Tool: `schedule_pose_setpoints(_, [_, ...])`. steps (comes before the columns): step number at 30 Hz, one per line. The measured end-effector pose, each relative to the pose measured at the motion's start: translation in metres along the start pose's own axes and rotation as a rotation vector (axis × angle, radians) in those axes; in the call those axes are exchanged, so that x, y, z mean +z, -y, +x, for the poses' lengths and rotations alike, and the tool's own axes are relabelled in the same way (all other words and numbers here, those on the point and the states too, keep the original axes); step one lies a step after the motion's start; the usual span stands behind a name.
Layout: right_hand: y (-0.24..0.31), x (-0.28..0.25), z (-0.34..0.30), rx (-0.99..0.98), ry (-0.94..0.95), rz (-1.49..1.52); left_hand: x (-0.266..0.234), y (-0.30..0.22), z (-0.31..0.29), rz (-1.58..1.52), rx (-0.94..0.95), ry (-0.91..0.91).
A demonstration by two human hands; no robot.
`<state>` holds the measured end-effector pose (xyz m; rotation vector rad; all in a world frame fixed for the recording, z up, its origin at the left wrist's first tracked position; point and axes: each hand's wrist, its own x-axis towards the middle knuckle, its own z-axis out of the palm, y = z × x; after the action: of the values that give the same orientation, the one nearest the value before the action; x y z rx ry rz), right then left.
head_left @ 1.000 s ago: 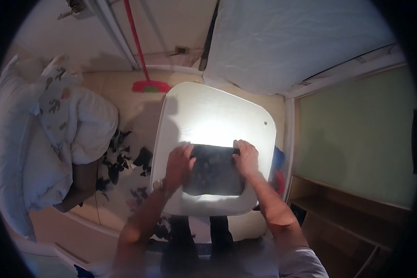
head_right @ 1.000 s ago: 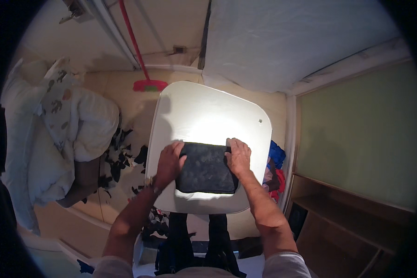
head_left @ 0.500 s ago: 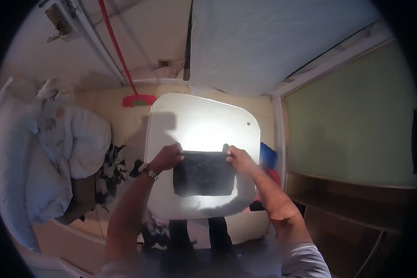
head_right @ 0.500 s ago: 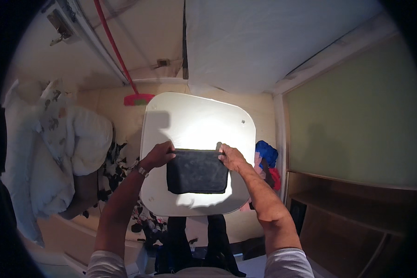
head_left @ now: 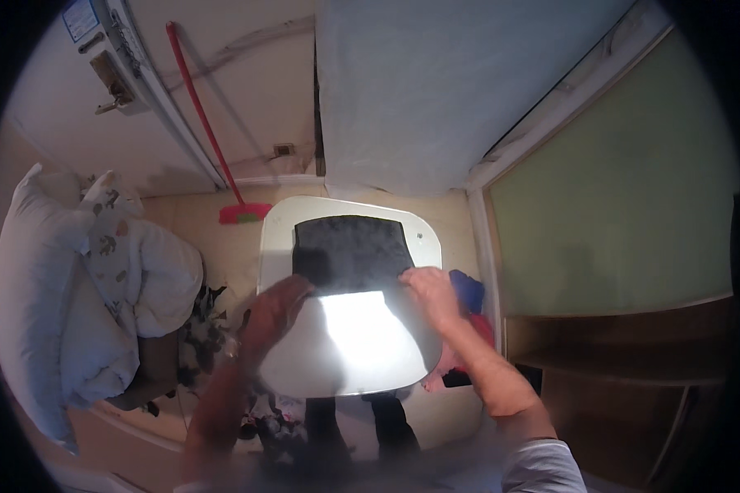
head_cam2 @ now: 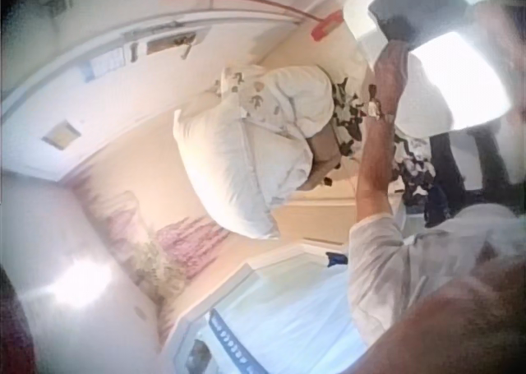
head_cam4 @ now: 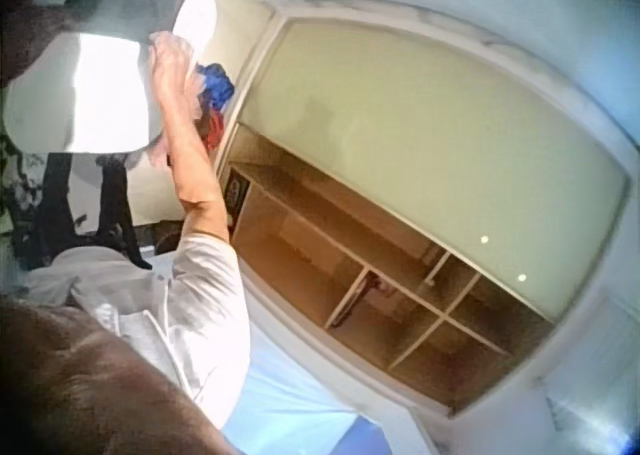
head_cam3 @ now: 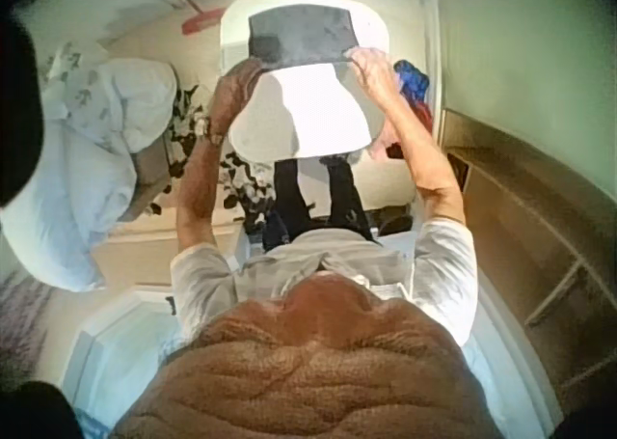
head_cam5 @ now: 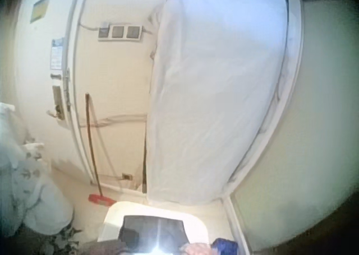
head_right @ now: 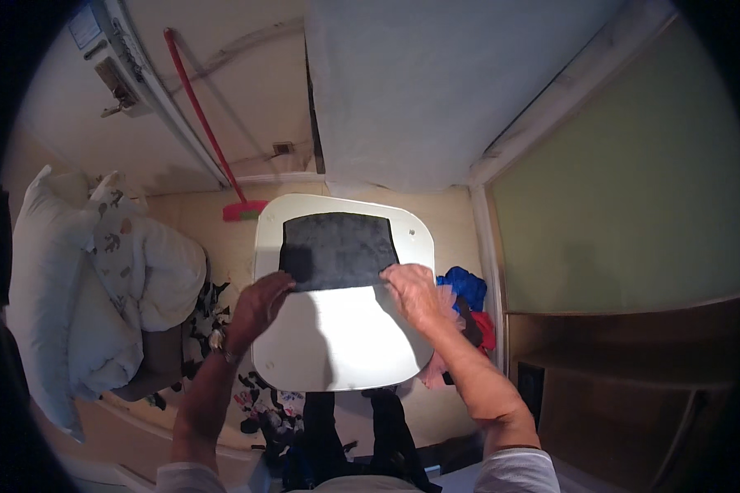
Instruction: The person folds a red towel, a purple cloth, and a yellow and black mat on a white plastic bin. After folding each item, the person places it into a wooden cabinet shelf.
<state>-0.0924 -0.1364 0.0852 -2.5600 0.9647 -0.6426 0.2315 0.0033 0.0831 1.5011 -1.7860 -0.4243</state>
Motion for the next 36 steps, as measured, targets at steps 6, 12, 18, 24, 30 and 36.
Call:
schedule_pose_setpoints(6, [-0.008,0.116,-0.148,0.076,0.117,-0.064,0.127,0.052,-0.167,0.098,-0.176,0.136])
schedule_pose_setpoints(12, [0.006,0.136,-0.184,0.175,0.117,-0.046,0.136,0.033,-0.188,0.235,-0.171,0.132])
schedule_pose_setpoints(18, [0.024,0.118,-0.193,0.235,0.410,-0.020,0.136,0.013,-0.227,0.388,-0.183,0.286])
schedule_pose_setpoints(24, [0.042,0.129,-0.119,0.190,0.192,-0.001,0.148,-0.002,-0.147,0.299,-0.059,0.248])
schedule_pose_setpoints(30, [0.015,0.166,-0.079,0.088,0.245,-0.056,0.159,0.034,-0.086,0.277,-0.030,0.309])
schedule_pose_setpoints(36, [0.001,0.174,-0.082,0.114,0.327,-0.076,0.167,0.050,-0.086,0.249,-0.094,0.358])
